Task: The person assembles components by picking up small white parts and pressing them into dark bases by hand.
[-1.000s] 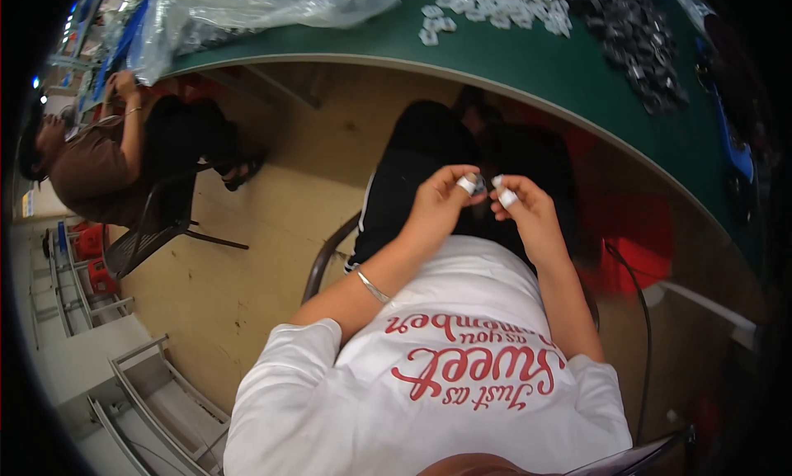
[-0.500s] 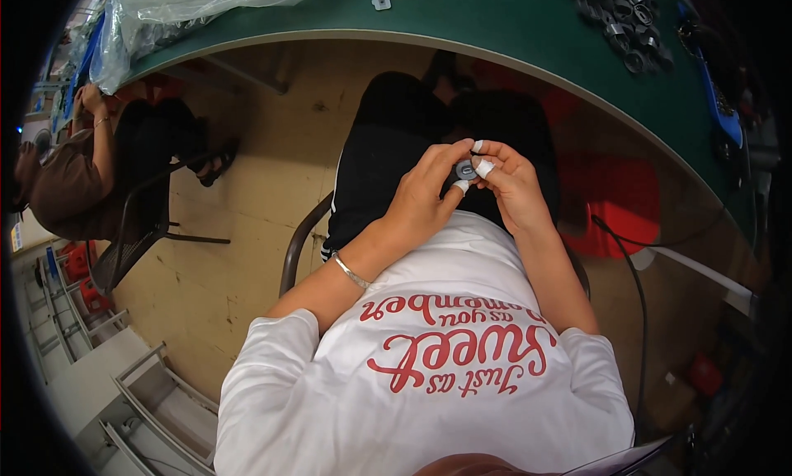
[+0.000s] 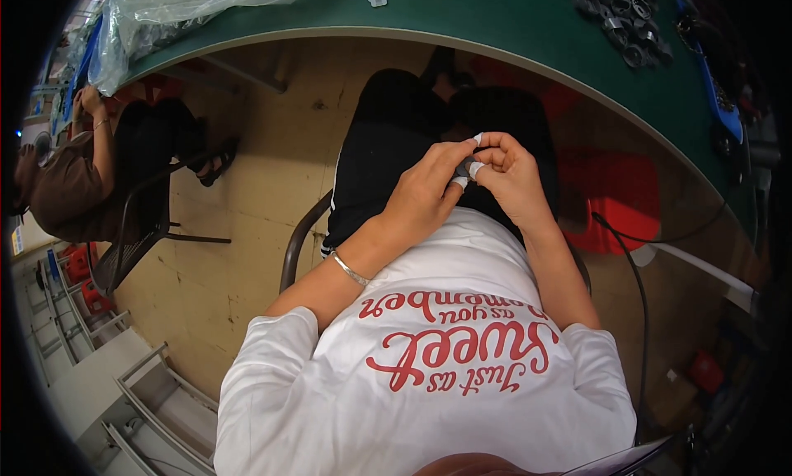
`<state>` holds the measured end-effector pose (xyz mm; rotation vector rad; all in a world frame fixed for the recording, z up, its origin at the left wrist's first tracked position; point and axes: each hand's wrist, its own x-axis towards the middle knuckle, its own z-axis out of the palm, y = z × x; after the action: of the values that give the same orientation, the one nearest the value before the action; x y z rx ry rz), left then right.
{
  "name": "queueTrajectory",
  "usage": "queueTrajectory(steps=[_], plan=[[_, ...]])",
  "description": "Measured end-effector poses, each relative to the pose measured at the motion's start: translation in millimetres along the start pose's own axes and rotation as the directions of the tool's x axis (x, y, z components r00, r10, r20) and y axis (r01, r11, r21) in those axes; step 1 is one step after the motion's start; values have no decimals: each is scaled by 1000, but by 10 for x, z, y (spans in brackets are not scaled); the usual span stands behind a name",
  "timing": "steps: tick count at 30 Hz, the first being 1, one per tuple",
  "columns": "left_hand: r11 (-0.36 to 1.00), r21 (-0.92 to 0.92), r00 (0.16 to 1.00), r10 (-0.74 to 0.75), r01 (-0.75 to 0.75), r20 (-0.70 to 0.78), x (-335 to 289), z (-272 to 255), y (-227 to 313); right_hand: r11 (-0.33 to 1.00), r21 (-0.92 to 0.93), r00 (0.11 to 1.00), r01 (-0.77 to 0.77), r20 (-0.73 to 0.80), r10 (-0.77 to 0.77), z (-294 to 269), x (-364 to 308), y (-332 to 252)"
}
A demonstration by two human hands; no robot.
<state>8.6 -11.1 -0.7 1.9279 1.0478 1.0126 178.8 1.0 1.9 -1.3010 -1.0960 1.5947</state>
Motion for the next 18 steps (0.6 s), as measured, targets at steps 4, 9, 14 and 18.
queueTrajectory(steps=[4, 9, 14, 18], plan=[[1000, -2, 1000, -8, 8, -5, -11, 6, -22, 997, -56, 998, 61, -26, -63, 21, -20, -28], [999, -46, 998, -7, 4, -69, -14, 13, -63, 987, 147, 998, -61, 28, 58, -70, -13, -16], [998, -68, 995, -1, -6, -96, -25, 31, -45, 966, 236, 992, -108, 96, 87, -69, -8, 46], [998, -55, 996, 17, -22, -89, -29, 16, -51, 951, 283, 990, -127, 96, 104, -48, -13, 22]])
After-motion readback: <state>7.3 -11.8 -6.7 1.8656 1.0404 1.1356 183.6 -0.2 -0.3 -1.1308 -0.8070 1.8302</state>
